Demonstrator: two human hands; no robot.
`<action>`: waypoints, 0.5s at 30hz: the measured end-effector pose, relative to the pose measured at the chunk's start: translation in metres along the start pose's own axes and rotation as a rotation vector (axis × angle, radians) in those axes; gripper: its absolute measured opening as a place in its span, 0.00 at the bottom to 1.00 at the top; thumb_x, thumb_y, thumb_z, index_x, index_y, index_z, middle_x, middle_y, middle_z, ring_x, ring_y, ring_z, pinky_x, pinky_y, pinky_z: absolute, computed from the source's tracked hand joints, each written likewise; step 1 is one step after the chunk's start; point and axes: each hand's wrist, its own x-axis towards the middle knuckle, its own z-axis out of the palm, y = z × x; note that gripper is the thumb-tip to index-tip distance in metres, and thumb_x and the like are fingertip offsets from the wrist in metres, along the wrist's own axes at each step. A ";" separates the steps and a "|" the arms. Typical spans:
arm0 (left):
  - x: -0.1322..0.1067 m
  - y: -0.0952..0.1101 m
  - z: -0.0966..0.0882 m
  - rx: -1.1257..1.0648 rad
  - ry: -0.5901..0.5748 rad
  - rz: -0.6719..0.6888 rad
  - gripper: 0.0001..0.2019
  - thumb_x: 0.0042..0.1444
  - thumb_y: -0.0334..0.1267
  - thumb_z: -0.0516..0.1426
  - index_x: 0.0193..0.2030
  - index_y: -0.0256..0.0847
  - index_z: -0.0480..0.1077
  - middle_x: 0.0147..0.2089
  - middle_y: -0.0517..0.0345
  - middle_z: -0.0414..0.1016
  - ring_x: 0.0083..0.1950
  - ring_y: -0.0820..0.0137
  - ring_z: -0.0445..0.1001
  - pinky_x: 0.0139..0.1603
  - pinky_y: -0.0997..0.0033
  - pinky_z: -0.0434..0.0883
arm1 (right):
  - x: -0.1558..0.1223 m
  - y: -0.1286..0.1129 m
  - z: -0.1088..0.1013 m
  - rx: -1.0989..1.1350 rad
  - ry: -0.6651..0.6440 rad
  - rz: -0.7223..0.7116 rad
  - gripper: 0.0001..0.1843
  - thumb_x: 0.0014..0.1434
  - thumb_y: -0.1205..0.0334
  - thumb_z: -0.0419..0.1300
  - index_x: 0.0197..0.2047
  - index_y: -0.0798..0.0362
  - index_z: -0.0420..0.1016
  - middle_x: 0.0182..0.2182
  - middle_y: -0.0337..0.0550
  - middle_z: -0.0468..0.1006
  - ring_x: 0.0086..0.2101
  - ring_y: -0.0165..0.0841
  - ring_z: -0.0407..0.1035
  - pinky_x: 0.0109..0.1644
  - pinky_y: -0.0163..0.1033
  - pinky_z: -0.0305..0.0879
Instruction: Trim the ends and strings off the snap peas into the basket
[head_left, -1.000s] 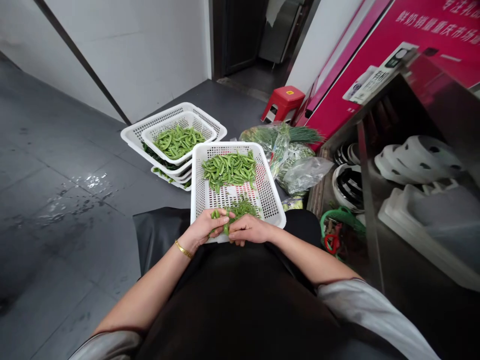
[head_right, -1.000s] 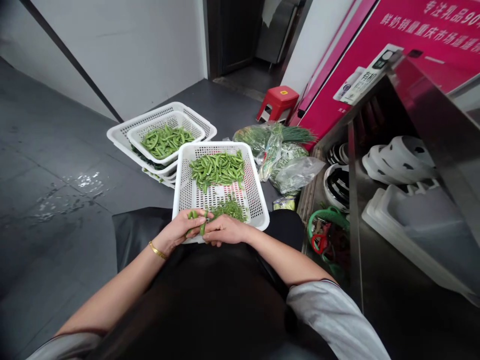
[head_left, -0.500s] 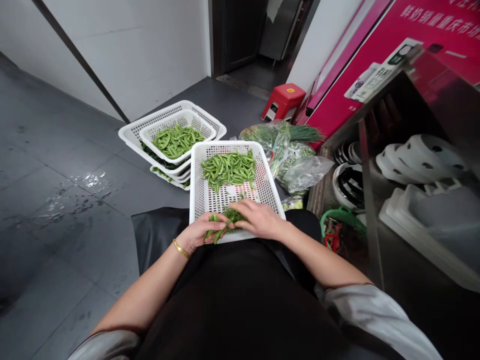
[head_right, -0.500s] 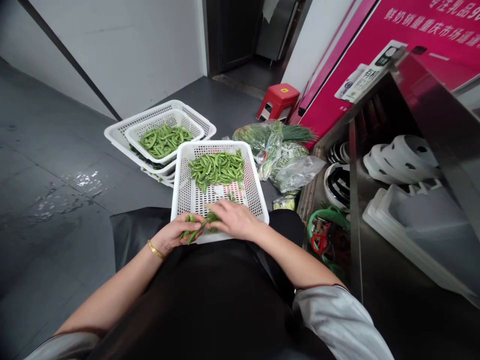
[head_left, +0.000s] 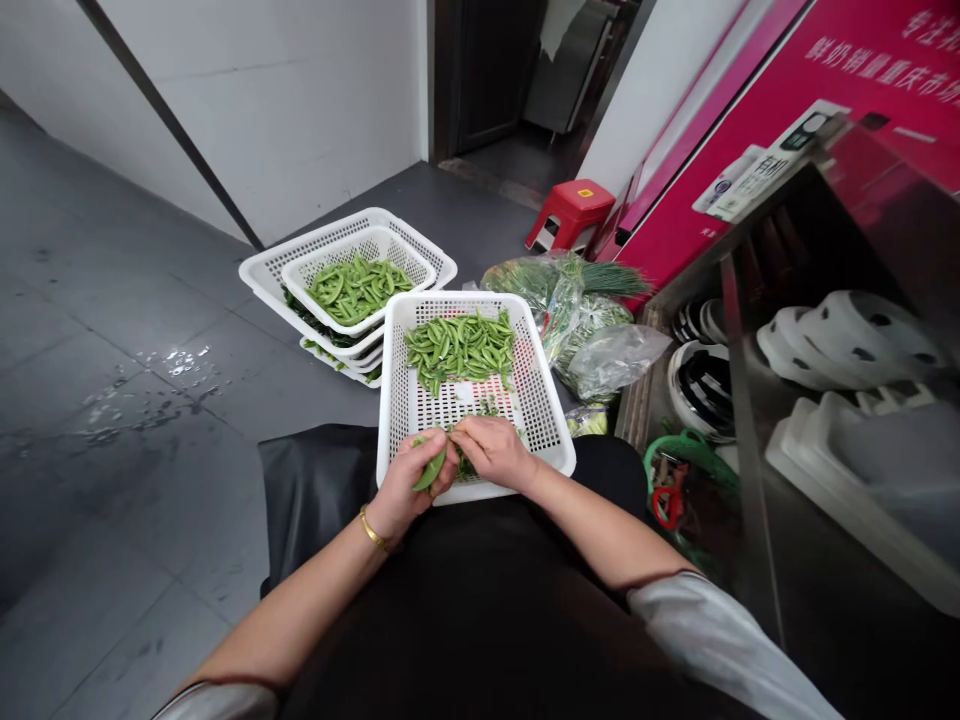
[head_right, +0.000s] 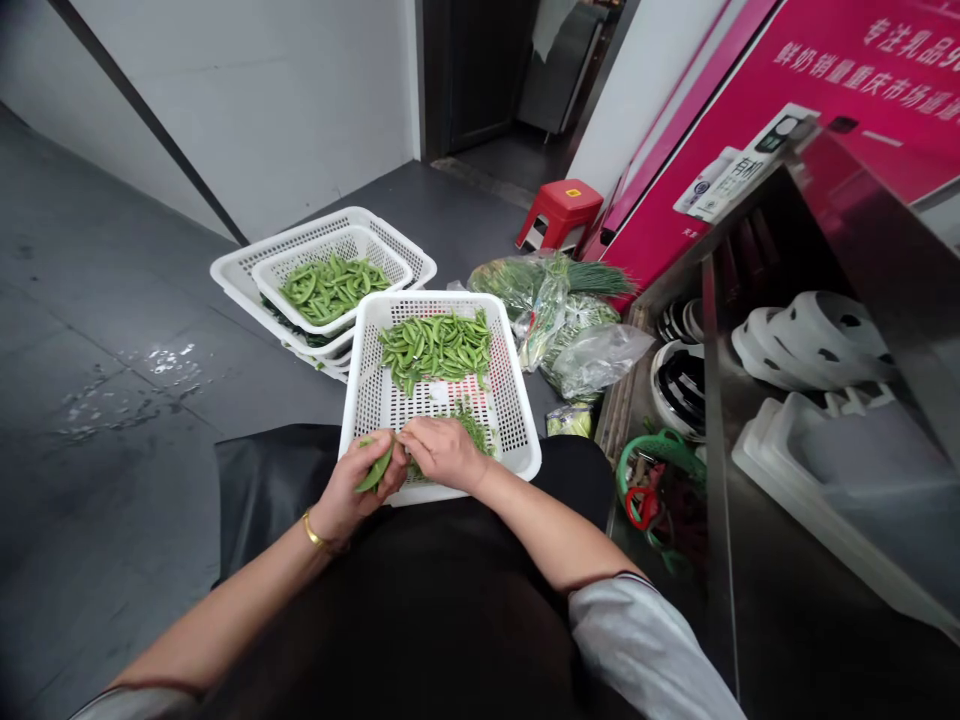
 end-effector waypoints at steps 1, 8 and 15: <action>0.004 -0.002 -0.001 -0.071 0.080 0.027 0.16 0.54 0.46 0.55 0.24 0.36 0.67 0.13 0.64 0.59 0.12 0.79 0.54 0.14 0.78 0.52 | 0.001 0.003 0.003 -0.072 0.013 -0.015 0.17 0.66 0.60 0.44 0.28 0.54 0.64 0.23 0.40 0.70 0.26 0.27 0.64 0.33 0.32 0.58; 0.024 0.012 -0.046 -0.234 0.493 0.162 0.11 0.52 0.41 0.57 0.26 0.35 0.67 0.20 0.60 0.67 0.18 0.78 0.62 0.16 0.79 0.57 | 0.006 0.063 -0.025 0.092 -0.607 0.234 0.14 0.59 0.51 0.56 0.37 0.54 0.73 0.24 0.37 0.73 0.23 0.26 0.65 0.29 0.30 0.57; 0.027 0.010 -0.055 -0.334 0.290 -0.129 0.14 0.48 0.36 0.58 0.44 0.37 0.70 0.30 0.52 0.75 0.27 0.69 0.72 0.23 0.73 0.69 | 0.092 0.137 0.021 -0.357 -0.539 0.774 0.31 0.57 0.40 0.51 0.39 0.62 0.76 0.40 0.60 0.76 0.42 0.42 0.71 0.42 0.39 0.64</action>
